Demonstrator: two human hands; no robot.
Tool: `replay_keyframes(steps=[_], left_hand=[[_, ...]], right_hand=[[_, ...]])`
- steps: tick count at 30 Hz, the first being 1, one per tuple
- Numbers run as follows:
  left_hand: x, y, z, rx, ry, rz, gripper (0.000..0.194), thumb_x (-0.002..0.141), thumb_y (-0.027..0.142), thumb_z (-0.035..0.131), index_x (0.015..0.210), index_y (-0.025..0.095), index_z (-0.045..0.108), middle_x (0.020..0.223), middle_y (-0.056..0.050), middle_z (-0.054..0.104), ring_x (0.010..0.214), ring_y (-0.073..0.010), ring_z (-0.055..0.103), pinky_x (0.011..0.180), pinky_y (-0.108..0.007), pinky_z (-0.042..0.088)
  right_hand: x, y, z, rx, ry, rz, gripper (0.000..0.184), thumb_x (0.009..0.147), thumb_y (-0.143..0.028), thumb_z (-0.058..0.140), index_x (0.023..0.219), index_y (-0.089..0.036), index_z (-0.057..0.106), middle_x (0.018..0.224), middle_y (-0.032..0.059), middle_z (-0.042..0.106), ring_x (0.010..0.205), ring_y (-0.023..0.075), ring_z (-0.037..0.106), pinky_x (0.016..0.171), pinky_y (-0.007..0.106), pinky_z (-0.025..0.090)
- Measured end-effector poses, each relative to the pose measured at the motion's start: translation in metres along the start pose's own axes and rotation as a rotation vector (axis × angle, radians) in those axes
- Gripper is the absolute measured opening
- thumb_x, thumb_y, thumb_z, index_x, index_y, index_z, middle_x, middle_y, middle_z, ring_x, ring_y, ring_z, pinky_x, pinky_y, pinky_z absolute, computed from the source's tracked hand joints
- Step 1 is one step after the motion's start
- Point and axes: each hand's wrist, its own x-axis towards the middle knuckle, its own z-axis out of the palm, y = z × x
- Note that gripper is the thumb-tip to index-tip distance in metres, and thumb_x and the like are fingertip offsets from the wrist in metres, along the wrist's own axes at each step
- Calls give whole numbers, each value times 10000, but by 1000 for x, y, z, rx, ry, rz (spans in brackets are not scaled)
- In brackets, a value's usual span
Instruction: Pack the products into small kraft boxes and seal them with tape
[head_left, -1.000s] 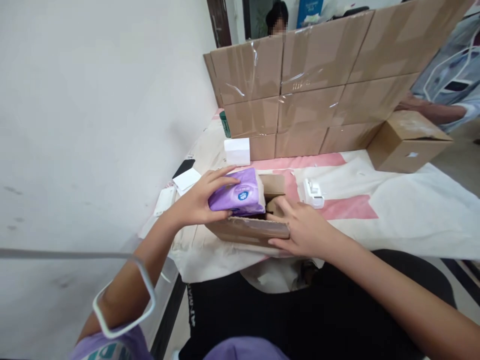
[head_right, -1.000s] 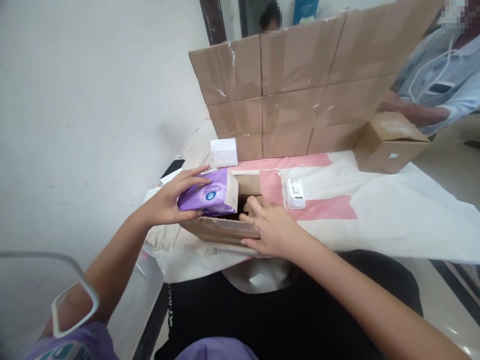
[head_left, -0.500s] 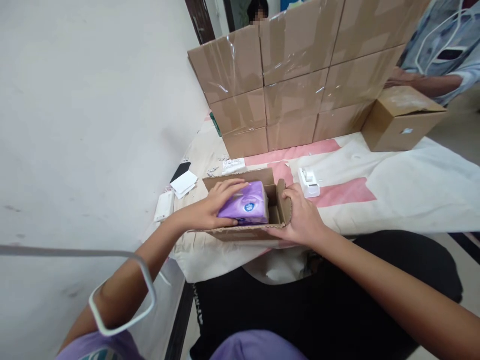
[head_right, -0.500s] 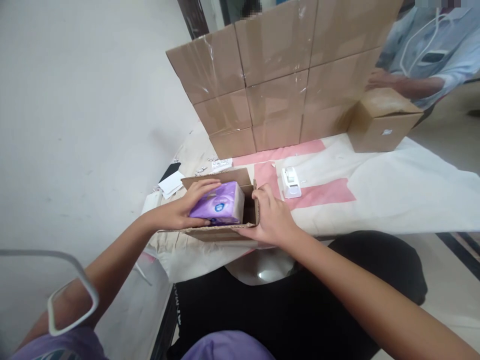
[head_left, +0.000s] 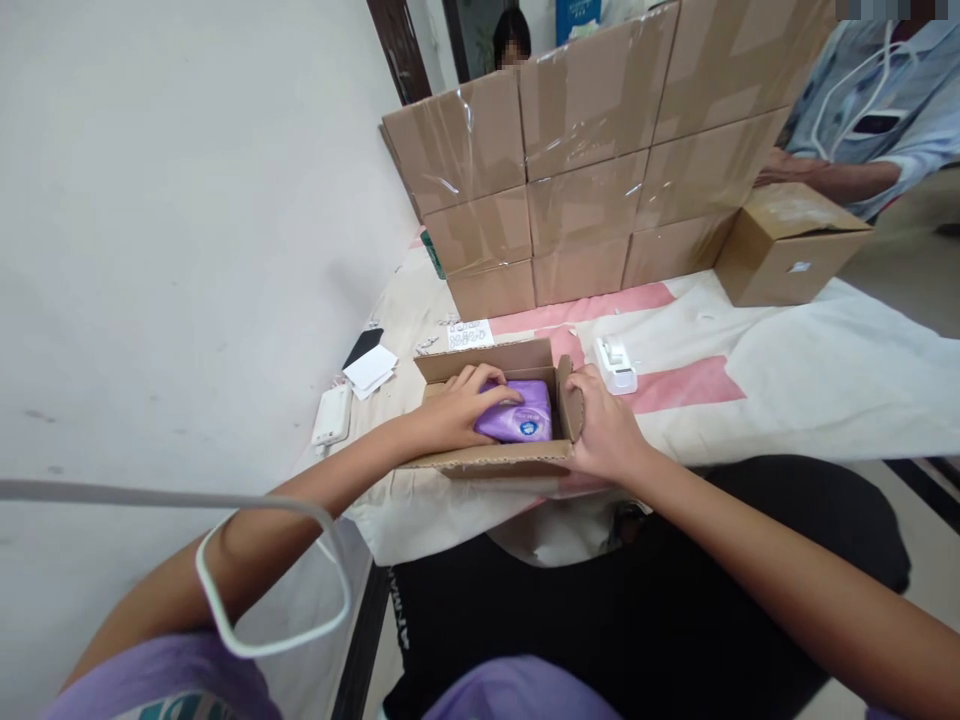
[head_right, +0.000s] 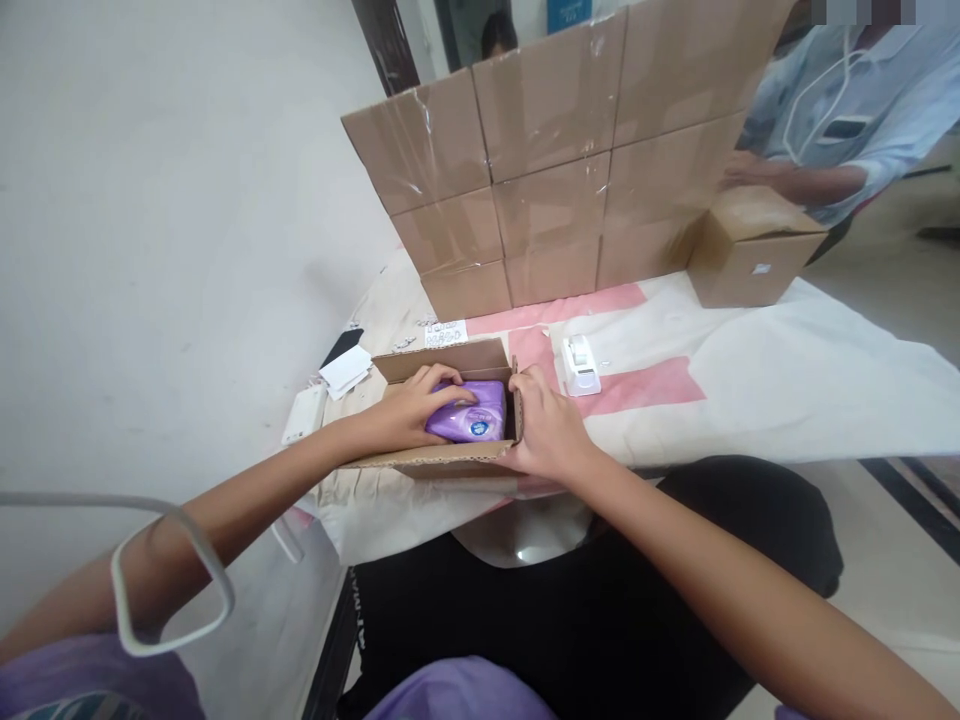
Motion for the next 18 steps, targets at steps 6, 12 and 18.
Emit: replay_keyframes(steps=[6,12,18], left_hand=[[12,1,8,188,-53,-15,392,903,513,666,1208,267,647,1231,-97,490,1180,-297,438,928,-423,487],[12,-4,12,203,-168,-34,422,943,624,565,1019,263,770,1198,-80,546,1140,-286,464,966,-429,421],[13,-10,13,210,-171,18,636,943,509,599,1530,317,446,1383,-91,501,1182,-290,429,993,-414,367]], right_hand=[[-3,5,1,-32,-30,26,688,682,-488,755,1171,-224,350,1059,101,536,763,238,600,532,306,406],[-4,5,0,0,-77,40,644,666,-348,719,1173,-229,341,1065,92,541,788,250,620,567,317,432],[-3,4,0,38,-118,61,641,706,-341,697,1230,-212,351,1120,116,534,833,260,632,588,323,455]])
